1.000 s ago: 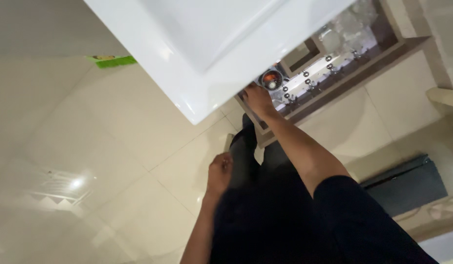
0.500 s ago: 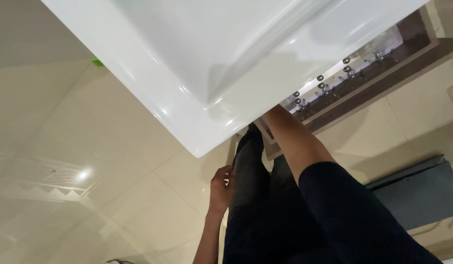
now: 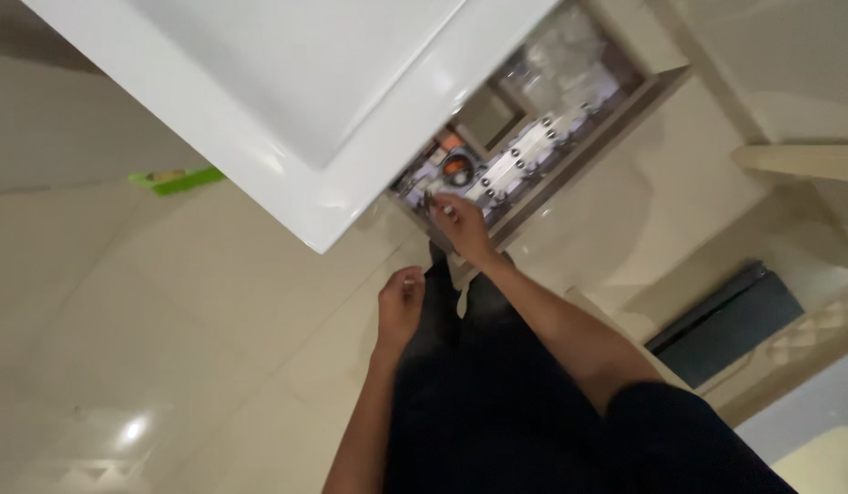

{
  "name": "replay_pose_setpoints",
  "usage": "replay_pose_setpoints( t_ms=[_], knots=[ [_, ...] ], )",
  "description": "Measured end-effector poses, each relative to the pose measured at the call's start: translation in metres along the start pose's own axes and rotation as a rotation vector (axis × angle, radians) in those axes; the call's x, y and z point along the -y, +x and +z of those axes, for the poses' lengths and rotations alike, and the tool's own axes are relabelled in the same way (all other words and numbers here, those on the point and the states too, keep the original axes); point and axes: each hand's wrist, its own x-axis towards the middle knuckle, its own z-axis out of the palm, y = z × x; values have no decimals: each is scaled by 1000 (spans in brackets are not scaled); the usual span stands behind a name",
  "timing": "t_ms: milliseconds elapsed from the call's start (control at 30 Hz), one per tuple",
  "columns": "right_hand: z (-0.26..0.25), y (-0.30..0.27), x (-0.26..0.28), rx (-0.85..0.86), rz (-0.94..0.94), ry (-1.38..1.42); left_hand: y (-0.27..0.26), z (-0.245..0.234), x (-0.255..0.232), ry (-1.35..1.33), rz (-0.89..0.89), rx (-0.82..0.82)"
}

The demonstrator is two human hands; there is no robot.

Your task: The person repeatedly retrieves small metal and plastic hardware items from a cabinet under a sink and places them on a nearby table. The items include metal brackets, a plastic mesh container, a white plastic fitting, and small orange boxes.

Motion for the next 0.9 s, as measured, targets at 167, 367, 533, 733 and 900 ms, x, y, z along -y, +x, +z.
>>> replay_pose_setpoints(
  t_ms=[167, 367, 533, 733, 900],
  knots=[
    [-50, -79, 58, -101, 42, 328, 24, 24, -34, -212, 44, 71],
    [-91, -158, 93, -325, 36, 272, 18, 64, -71, -309, 128, 469],
    [-101, -206, 103, -521, 114, 280, 4, 99, -88, -252, 195, 693],
    [-125, -254, 115, -655, 39, 223, -10, 126, -118, -67, 143, 915],
    [-147, -282, 116, -808, -136, 54, -21, 151, -139, 64, 184, 1010]
  ],
)
